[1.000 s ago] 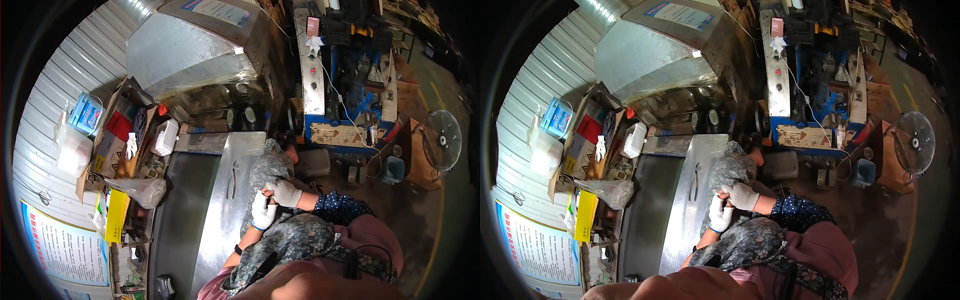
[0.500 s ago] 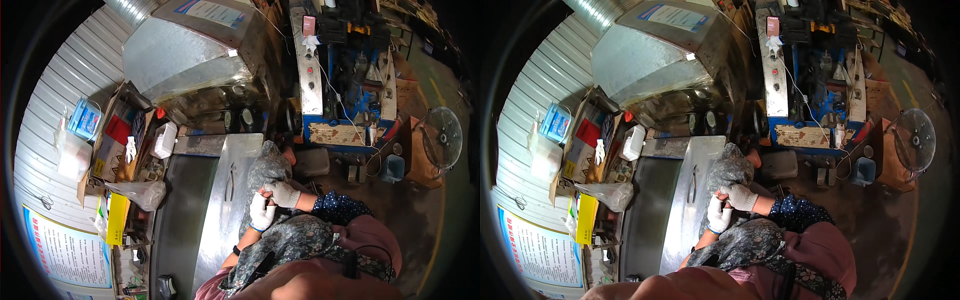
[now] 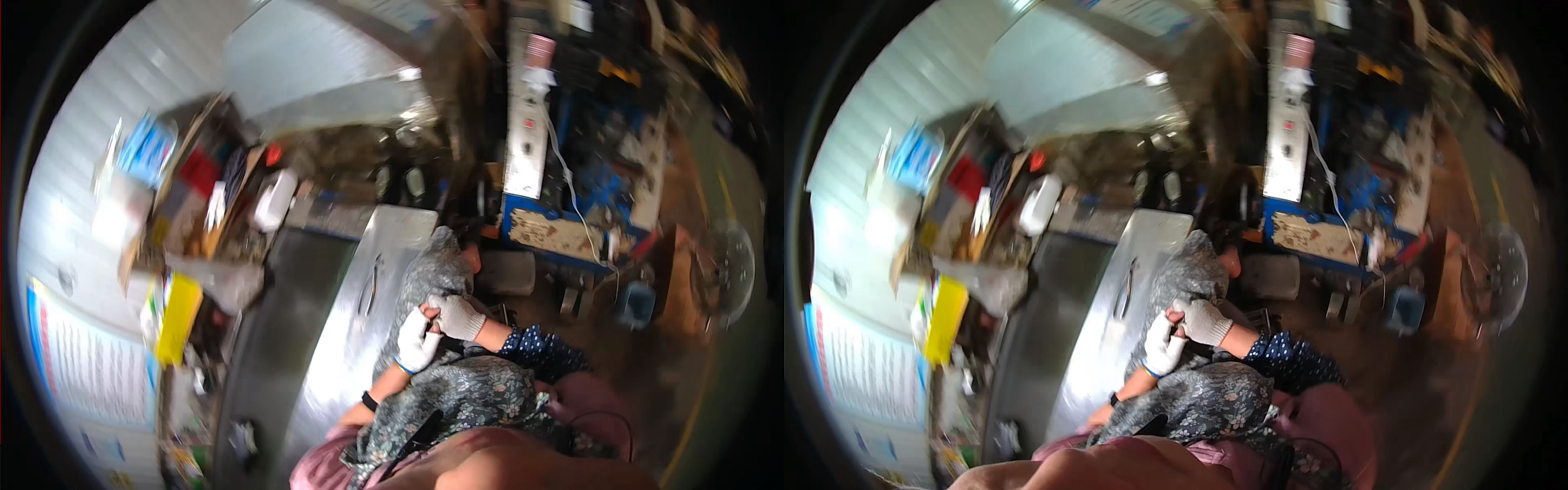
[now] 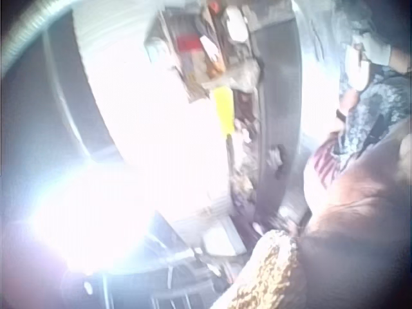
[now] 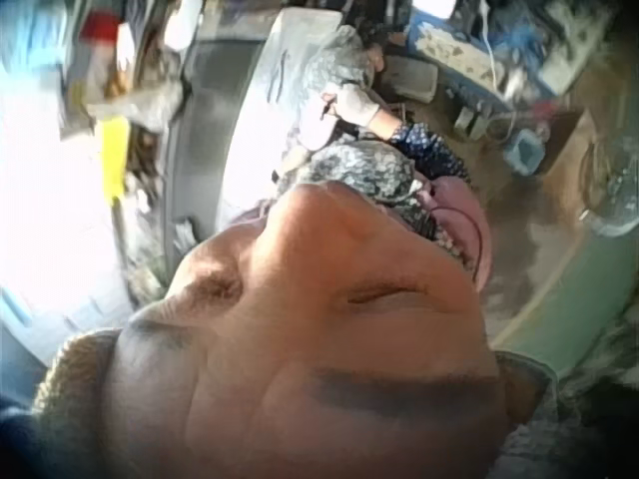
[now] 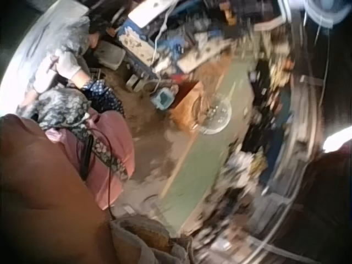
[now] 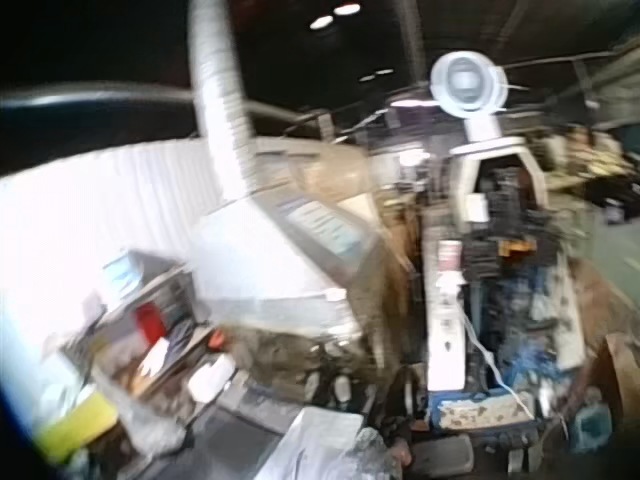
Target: Manually inspect and prepare shoe soles and uppers for assembly at a workstation.
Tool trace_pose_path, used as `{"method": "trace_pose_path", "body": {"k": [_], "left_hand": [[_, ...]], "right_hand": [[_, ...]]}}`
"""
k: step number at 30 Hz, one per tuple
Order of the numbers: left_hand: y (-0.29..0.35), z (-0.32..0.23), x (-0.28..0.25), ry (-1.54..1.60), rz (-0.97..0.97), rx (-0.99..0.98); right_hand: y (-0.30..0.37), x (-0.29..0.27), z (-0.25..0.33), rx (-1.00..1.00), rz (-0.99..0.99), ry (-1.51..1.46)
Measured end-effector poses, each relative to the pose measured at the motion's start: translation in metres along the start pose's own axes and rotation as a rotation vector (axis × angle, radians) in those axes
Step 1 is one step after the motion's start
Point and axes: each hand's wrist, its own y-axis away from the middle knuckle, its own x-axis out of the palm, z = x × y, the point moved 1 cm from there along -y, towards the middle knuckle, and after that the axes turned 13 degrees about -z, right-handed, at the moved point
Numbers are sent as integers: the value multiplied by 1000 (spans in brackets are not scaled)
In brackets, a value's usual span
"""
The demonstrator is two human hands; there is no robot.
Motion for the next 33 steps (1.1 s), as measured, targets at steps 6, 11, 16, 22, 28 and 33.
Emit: {"method": "trace_pose_path", "body": {"k": [6, 11, 16, 22, 28, 33], "left_hand": [[28, 33, -114, 29, 85, -723], [156, 19, -184, -63, -353, -984], [259, -16, -191, -1090, -14, -1181], [258, 19, -155, -1293, -29, -1196], [237, 30, -171, -1162, 90, -1122], [226, 36, -183, -1074, 171, -955]], "right_hand": [[-13, 41, 26, -127, -33, -20], [-39, 36, 22, -48, 196, -39], [-104, 42, 9, -131, 103, -110], [-106, 58, 28, 70, 406, -18], [-98, 63, 35, -100, 343, 129], [-96, 67, 20, -26, 202, 74]]}}
